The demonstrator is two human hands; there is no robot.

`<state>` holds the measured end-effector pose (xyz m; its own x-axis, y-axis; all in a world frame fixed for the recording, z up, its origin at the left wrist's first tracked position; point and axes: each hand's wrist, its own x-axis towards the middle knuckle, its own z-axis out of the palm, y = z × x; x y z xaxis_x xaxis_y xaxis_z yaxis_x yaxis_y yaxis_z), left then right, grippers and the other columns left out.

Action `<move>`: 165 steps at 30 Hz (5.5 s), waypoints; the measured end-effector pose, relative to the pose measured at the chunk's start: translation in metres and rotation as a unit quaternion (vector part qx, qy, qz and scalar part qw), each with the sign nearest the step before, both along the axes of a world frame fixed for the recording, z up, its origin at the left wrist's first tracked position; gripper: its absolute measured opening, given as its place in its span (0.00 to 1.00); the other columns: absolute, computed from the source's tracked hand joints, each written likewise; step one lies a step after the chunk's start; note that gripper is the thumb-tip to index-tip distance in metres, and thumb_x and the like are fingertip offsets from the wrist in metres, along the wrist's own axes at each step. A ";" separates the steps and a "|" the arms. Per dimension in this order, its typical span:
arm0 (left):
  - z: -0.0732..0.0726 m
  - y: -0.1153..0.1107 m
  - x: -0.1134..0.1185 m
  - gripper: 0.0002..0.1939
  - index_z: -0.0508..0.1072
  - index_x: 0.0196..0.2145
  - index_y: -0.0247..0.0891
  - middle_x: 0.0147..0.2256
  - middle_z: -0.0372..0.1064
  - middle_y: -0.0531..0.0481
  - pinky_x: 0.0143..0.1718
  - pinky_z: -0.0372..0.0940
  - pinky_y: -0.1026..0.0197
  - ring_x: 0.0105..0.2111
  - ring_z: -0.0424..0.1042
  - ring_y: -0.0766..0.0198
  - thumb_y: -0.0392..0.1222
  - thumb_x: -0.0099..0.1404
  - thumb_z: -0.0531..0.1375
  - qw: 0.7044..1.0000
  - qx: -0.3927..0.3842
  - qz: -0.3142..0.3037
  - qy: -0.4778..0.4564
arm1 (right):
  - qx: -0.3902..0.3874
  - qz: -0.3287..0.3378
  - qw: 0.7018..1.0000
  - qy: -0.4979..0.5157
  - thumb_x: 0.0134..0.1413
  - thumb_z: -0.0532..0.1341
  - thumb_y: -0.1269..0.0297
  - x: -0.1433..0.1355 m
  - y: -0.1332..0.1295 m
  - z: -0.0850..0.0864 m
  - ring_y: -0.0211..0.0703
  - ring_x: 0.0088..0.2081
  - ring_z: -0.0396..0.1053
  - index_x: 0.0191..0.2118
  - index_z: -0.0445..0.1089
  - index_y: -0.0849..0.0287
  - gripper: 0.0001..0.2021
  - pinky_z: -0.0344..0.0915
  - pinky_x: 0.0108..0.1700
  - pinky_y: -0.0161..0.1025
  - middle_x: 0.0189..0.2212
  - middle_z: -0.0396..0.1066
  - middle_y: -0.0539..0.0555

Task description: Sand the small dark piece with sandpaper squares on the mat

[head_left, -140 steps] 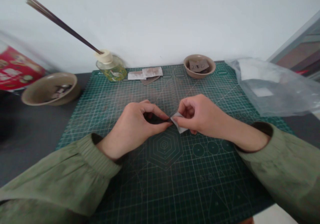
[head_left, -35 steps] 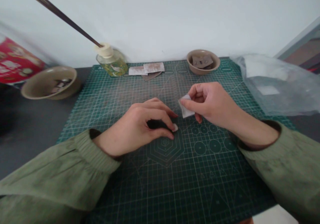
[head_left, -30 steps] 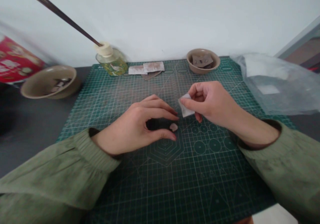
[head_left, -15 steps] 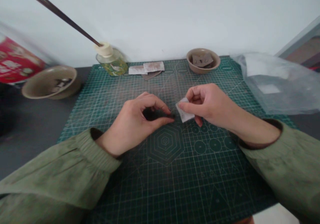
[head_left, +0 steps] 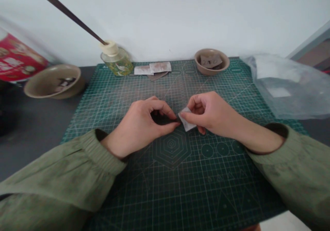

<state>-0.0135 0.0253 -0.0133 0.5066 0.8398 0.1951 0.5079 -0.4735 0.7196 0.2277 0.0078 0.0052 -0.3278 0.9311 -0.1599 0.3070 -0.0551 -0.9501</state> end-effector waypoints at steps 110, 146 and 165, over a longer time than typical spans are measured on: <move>0.001 0.002 0.000 0.05 0.88 0.36 0.45 0.34 0.81 0.54 0.34 0.66 0.57 0.32 0.76 0.62 0.45 0.63 0.77 0.999 -0.039 0.003 -0.002 | 0.005 0.060 0.998 -0.034 0.58 0.72 0.69 0.007 0.006 -0.001 0.32 0.16 0.70 0.30 0.72 0.58 0.10 0.60 0.18 0.26 0.17 0.75 0.45; -0.002 0.000 0.000 0.06 0.84 0.39 0.43 0.37 0.81 0.52 0.40 0.71 0.56 0.37 0.78 0.59 0.44 0.66 0.74 1.000 0.014 -0.015 -0.004 | 0.023 0.005 0.999 -0.037 0.56 0.73 0.70 0.011 0.009 0.001 0.33 0.13 0.67 0.28 0.72 0.57 0.11 0.57 0.16 0.28 0.14 0.72 0.45; -0.001 -0.003 0.001 0.06 0.87 0.41 0.43 0.37 0.81 0.52 0.39 0.71 0.59 0.37 0.77 0.62 0.36 0.65 0.75 0.997 0.062 -0.031 -0.043 | -0.031 0.029 0.998 0.038 0.54 0.77 0.70 0.008 0.005 0.002 0.31 0.14 0.68 0.29 0.73 0.59 0.12 0.58 0.15 0.25 0.18 0.75 0.46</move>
<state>-0.0124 0.0224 -0.0141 0.5331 0.7742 0.3413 0.4134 -0.5903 0.6933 0.2360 0.0130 0.0072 -0.3951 0.8991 -0.1884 0.2379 -0.0980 -0.9663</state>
